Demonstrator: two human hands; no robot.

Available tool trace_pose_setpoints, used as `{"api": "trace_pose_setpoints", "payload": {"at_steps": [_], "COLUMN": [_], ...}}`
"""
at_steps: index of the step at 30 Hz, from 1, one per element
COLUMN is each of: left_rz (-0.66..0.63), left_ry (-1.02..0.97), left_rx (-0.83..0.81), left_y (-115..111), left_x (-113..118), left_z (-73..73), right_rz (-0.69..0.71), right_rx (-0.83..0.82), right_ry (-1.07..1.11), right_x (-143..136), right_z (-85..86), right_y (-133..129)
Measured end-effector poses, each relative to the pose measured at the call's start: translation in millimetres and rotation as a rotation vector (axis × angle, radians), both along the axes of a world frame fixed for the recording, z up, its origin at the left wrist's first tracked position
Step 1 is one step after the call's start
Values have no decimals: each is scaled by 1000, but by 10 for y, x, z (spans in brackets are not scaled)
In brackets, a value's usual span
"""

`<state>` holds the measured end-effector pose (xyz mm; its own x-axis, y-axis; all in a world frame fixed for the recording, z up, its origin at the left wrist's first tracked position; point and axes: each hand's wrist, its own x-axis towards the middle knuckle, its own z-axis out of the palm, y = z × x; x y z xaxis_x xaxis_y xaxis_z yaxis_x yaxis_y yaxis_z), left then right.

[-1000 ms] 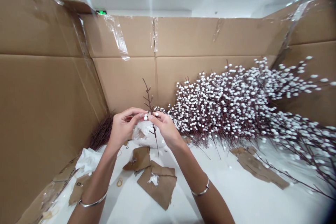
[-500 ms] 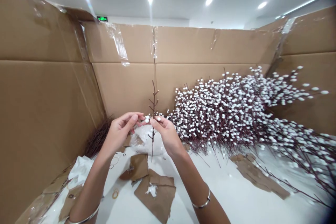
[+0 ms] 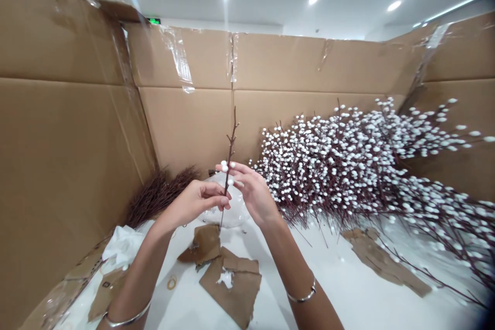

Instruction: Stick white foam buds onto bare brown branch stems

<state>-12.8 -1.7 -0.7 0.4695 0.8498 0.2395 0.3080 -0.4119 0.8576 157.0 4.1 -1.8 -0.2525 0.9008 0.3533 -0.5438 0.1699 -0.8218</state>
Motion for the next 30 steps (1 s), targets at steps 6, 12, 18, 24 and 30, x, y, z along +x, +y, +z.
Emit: {"api": "trace_pose_setpoints", "payload": {"at_steps": [6, 12, 18, 24, 30], "left_rz": [128, 98, 233, 445, 374], "left_ry": [59, 76, 132, 605, 653], "left_rx": [59, 51, 163, 94, 7], "left_y": [106, 103, 334, 903, 1137], "left_x": [-3, 81, -69, -301, -378], "left_z": [-103, -121, -234, -1006, -1601], "right_rz": [-257, -479, -540, -552, -526], "right_rx": [114, 182, 209, 213, 224], "right_ry": [-105, -203, -151, -125, -150], "right_x": [57, 58, 94, 105, 83], "right_z": [-17, -84, -43, -17, -37], "right_y": [51, 109, 89, 66, 77]}}
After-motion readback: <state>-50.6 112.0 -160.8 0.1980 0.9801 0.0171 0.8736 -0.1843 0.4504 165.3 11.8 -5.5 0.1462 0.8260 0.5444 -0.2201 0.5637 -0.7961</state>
